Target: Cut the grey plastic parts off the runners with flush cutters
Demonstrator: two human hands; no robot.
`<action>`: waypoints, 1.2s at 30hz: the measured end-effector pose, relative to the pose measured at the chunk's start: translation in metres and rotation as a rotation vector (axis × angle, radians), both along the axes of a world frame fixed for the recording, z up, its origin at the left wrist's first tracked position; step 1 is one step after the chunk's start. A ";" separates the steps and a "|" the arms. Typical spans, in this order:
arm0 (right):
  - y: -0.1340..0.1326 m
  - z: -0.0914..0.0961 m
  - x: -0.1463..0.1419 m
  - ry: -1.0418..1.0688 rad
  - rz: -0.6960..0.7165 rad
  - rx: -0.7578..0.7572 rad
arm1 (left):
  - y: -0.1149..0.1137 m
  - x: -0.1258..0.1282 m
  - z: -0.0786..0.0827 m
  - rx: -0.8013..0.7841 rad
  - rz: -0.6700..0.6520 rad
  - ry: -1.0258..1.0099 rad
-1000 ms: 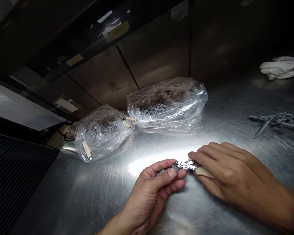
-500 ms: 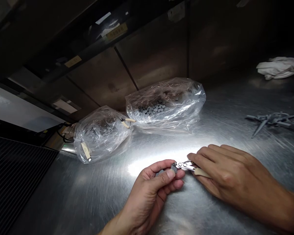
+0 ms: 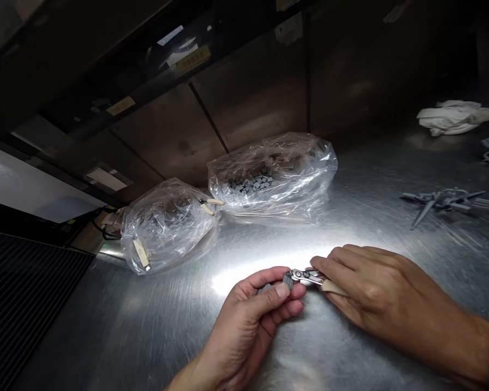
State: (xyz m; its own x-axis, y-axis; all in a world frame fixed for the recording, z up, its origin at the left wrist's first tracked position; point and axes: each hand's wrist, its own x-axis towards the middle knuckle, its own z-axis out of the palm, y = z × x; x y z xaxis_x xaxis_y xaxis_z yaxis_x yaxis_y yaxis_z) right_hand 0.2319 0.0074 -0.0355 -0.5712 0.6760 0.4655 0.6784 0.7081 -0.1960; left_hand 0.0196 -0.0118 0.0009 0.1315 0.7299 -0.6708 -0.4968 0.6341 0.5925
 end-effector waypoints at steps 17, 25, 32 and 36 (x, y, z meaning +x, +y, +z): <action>0.007 0.010 -0.022 0.273 0.032 -0.467 | 0.032 -0.026 0.001 0.185 0.222 0.122; 0.003 0.012 -0.052 0.233 0.033 -0.513 | 0.028 -0.028 -0.011 0.182 0.092 0.066; 0.004 0.000 -0.050 0.495 -0.004 -0.519 | 0.023 -0.024 -0.018 0.179 0.017 0.025; 0.000 0.004 -0.048 0.680 -0.053 -0.525 | 0.015 -0.016 -0.012 0.195 -0.118 -0.109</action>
